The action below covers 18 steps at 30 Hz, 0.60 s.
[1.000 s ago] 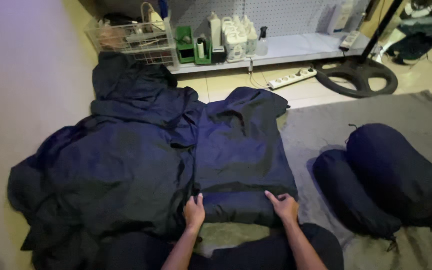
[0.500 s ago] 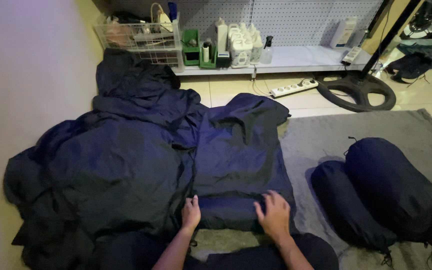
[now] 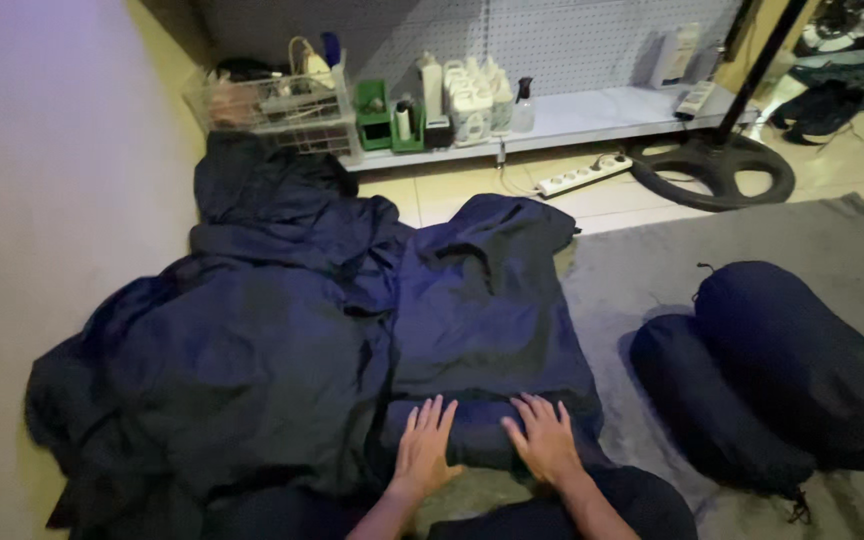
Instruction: The person folds and rolls a large piece of dark fabric while sitting on the floor.
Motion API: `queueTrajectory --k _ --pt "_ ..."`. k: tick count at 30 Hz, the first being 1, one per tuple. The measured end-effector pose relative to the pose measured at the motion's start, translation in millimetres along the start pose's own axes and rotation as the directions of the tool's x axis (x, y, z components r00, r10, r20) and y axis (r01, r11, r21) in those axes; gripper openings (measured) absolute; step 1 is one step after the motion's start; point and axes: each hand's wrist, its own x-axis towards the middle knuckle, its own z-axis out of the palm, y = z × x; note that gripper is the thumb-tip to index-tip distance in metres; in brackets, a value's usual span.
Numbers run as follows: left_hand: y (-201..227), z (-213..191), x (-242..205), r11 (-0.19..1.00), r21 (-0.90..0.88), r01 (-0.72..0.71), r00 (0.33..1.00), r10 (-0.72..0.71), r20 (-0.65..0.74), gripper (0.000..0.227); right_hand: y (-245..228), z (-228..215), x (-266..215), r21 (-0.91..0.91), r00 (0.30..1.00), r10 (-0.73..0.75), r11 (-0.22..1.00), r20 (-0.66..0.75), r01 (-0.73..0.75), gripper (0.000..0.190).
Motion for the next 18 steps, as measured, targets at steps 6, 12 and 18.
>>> queueTrajectory --k 6,12,18 --pt "-20 -5 3 0.994 0.107 -0.001 0.990 0.016 -0.137 0.132 -6 -35 -3 0.046 0.898 -0.196 0.980 0.394 0.193 0.122" --pt "-41 -17 5 0.998 -0.038 0.046 0.992 -0.050 -0.114 0.114 23 -35 13 -0.019 0.864 -0.043 0.998 0.502 0.061 0.127" --pt "-57 -22 3 0.983 -0.159 0.092 0.992 -0.077 0.097 0.108 27 -49 22 -0.013 0.744 0.107 0.991 0.660 -0.131 0.136"
